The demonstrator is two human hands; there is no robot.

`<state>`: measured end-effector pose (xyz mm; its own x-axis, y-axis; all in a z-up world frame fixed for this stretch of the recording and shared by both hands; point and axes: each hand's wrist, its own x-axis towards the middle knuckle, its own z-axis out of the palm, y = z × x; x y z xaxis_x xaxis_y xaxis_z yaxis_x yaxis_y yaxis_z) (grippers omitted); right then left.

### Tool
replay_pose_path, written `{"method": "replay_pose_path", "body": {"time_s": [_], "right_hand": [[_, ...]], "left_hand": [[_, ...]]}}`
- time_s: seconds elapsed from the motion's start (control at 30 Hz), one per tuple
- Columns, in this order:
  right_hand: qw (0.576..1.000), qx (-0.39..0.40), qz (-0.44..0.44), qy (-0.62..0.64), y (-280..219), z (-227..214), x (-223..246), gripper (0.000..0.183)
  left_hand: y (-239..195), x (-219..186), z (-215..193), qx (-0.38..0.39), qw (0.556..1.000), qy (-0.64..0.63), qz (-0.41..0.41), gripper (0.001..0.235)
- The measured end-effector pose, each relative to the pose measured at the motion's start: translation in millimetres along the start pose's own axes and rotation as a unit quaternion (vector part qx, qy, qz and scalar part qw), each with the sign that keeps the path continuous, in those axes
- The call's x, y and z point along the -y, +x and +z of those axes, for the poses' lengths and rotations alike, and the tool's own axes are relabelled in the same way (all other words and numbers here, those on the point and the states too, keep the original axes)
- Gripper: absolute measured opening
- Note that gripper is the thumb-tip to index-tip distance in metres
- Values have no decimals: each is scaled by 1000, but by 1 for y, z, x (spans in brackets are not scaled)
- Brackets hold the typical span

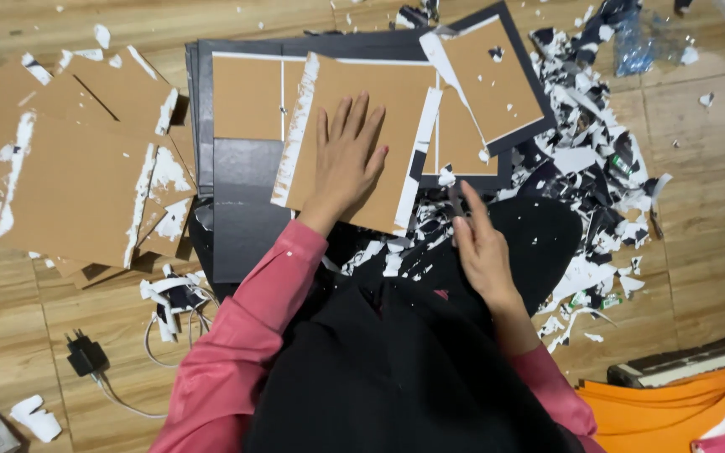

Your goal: Trimming and peeling excess material from cardboard pieces using a utility knife

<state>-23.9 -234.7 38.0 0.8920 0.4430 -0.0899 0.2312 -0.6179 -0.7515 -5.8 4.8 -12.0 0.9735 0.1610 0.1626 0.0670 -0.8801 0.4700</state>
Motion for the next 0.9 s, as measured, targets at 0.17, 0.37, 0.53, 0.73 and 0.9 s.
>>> {"method": "replay_pose_path", "body": {"time_s": [0.17,0.37,0.53,0.73,0.9], "right_hand": [[982,-103,-7,160,5,-8,-73,51],[938,-243,-9,249,10,-65,-41,35],[866,-321,-53,379,6,-112,-38,27],[868,-284,-50,404,13,-87,-23,24],[906,-219,-30,360,10,-64,-15,25]], "left_hand": [[-17,21,-9,-101,938,-332,-13,32],[-56,64,-93,-298,796,-506,-147,16],[-98,76,-171,-415,708,-557,-130,15],[-87,15,-146,-331,823,-454,-80,13],[-82,-25,-71,91,990,-36,107,94]]}}
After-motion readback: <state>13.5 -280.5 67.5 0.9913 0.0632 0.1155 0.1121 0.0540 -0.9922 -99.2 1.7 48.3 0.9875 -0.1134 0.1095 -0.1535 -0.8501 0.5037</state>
